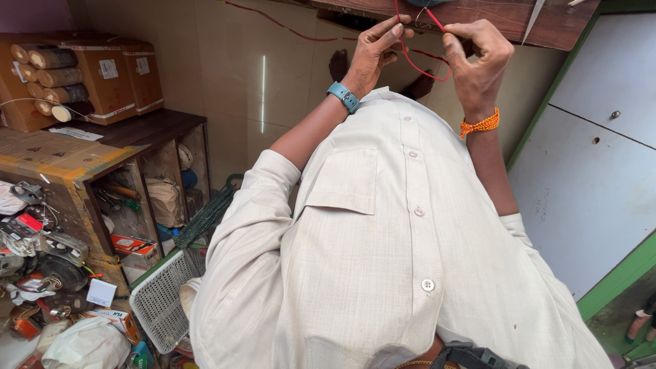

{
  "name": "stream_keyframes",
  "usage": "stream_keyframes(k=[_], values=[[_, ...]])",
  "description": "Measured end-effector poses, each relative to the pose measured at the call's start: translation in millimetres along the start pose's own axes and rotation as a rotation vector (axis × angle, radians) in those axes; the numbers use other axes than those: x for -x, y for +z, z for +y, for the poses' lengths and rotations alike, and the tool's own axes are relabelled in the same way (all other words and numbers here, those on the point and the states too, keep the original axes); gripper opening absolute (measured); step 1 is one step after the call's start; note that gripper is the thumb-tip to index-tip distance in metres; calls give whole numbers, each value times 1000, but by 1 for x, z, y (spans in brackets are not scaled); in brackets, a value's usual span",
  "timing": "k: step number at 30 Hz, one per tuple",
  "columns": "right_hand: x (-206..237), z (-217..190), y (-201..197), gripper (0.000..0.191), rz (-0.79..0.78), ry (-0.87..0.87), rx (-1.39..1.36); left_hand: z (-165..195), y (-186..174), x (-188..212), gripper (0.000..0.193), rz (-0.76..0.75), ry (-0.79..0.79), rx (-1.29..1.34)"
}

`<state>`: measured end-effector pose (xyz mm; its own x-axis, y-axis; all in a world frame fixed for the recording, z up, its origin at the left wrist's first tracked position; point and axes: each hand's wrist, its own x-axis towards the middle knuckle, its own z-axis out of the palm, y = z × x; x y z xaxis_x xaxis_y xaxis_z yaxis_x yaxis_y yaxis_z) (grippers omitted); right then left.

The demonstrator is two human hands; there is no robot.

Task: The person works on a motor stator, using shears to cut a small white piece and inserting it into the stator slots. The person then handles red wires, stripping and twisting them, and connects them to the stator.

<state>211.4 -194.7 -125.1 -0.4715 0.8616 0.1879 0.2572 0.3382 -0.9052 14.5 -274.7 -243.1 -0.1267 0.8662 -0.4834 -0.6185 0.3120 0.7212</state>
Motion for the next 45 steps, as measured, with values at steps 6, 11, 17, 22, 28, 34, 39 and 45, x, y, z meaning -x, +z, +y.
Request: stream_keyframes(k=[6,11,17,22,28,34,39,45], values=[[-3,7,7,9,1,15,46,0,1,-1,39,6,24,5],[4,20,13,8,-8,-10,50,-1,-1,1,39,9,20,-15],[1,29,10,9,315,95,-75,-1,0,2,40,24,24,-39],[-13,30,2,10,395,186,-148,-2,1,1,40,11,22,-35],[-6,13,-3,6,218,50,1,-3,-1,5,41,55,-27,-38],[-4,-8,1,11,343,382,-322,18,0,27,31,-139,35,-213],[-4,-6,1,29,353,410,-988,55,24,68,23,-426,28,-288],[-8,-17,0,73,225,241,-1123,89,102,73,18,-269,451,-255]])
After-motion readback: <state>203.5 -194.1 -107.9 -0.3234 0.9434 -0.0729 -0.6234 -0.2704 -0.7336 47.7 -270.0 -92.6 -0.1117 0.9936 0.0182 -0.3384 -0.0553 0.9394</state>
